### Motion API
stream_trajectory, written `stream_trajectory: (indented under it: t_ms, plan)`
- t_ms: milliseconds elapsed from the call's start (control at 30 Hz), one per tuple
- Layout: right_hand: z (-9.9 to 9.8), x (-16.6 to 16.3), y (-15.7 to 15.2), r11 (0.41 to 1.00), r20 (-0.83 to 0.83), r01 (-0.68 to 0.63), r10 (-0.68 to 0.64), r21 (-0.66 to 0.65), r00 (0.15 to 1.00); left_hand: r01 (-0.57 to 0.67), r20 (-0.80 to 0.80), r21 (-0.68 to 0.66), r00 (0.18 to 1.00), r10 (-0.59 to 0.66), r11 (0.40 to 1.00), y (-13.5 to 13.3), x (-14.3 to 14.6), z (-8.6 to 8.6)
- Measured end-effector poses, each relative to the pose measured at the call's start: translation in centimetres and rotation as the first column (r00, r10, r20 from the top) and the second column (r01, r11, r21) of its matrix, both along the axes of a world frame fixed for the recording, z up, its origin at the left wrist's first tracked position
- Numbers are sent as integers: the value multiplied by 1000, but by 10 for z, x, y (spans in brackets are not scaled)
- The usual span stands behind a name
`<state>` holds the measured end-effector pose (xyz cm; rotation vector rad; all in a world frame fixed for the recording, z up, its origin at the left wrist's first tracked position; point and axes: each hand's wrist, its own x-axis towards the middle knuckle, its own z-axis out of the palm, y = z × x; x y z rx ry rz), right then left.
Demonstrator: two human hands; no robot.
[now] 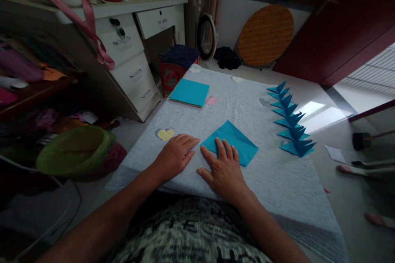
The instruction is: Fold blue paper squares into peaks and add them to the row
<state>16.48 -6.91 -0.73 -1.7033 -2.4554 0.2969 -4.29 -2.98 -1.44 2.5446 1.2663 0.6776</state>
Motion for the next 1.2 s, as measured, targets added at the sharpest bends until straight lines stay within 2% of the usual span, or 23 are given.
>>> stream_trajectory:
  t_ms: [100,300,467,567,733,867,1033,1200]
  plan:
    - [0,0,0,1000,2,-5,5,4,1000,6,-40,2,999,-6,1000,1,4,0]
    - [1,5,-1,999,-45,-35,35,-12,998,35,-115,96,993,-24,995,2,2,-6]
    - [2,14,-3,1000,-150,4,-4,0,989,47,-244,129,970,-14,990,-1,8,5]
    - [3,14,-4,1000,-162,0,0,0,987,73,-241,129,970,-40,989,-5,19,9]
    - [5,10,-5,1000,-116,-13,14,9,993,149,-205,84,970,-129,985,-11,33,-1]
    - [3,17,-7,998,-59,-45,47,37,997,130,-240,98,965,-103,987,-16,34,-5]
    - [0,40,-16,997,16,-51,50,56,999,97,-323,109,945,-57,989,-21,37,0]
    - [2,63,-31,997,84,-15,8,78,996,32,-339,109,941,7,994,-26,40,6]
